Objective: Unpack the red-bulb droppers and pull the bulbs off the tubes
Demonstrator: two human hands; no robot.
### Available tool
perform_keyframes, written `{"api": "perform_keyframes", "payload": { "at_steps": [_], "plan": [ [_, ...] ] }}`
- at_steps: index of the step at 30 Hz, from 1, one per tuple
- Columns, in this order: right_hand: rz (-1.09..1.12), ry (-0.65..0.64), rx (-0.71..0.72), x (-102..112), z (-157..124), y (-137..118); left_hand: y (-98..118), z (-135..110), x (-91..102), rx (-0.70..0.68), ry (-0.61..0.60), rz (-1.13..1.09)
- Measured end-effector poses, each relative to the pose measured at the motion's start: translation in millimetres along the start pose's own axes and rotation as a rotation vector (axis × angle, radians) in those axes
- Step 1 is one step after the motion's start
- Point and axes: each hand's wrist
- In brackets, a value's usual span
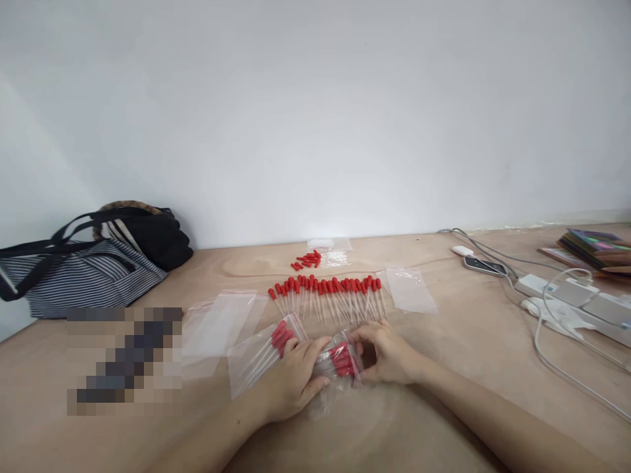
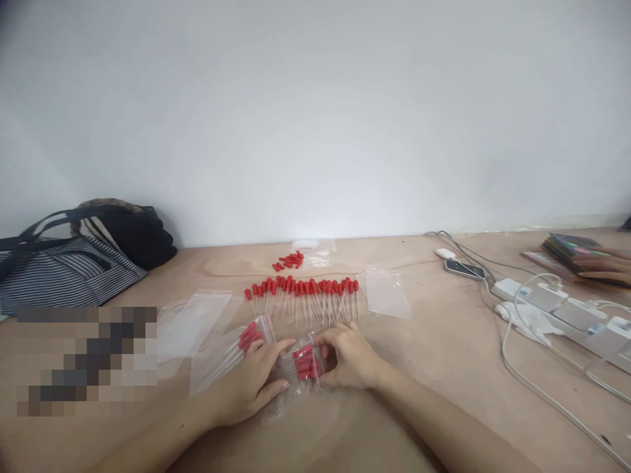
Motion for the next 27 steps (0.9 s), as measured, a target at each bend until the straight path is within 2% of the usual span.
{"api": "perform_keyframes", "payload": {
  "at_steps": [5,8,11,16,21,24,27],
  "plan": [
    [0.213,0.060,0.093,-4.4,-2.3,1.1,-4.4,-3.4,-3.8,-0.007,-0.021,-0.054],
    [0.332,-0.025,0.122,-3.0,-3.2,-0.4,-5.6,-6.0,-5.6,0.020,0.004,-0.113],
    [0.395,-0.108,0.094,-1.1,-4.0,-4.1,-6.0,-7.2,-6.7,0.033,0.007,-0.147],
    [0.340,-0.060,0.053,-2.3,-5.8,-8.3,-5.8,-6.1,-8.7,0.029,-0.004,-0.201],
    [0.439,-0.174,0.043,-0.9,-8.2,-9.0,-4.4,-5.2,-8.9,0.052,0.000,-0.235],
    [0.464,-0.171,0.071,-1.0,-8.2,-10.2,-3.1,-4.8,-7.7,0.067,-0.003,-0.255],
    [0.602,-0.148,0.034,-8.4,-6.9,-11.3,-1.8,-4.4,-6.3,0.089,-0.015,-0.269]
  ]
}}
Point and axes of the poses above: each hand's wrist, its own z-axis towards the middle knuckle, its own x-axis out of the back of the hand, y = z × x, and after that the axes turned 6 degrees about y, right-handed
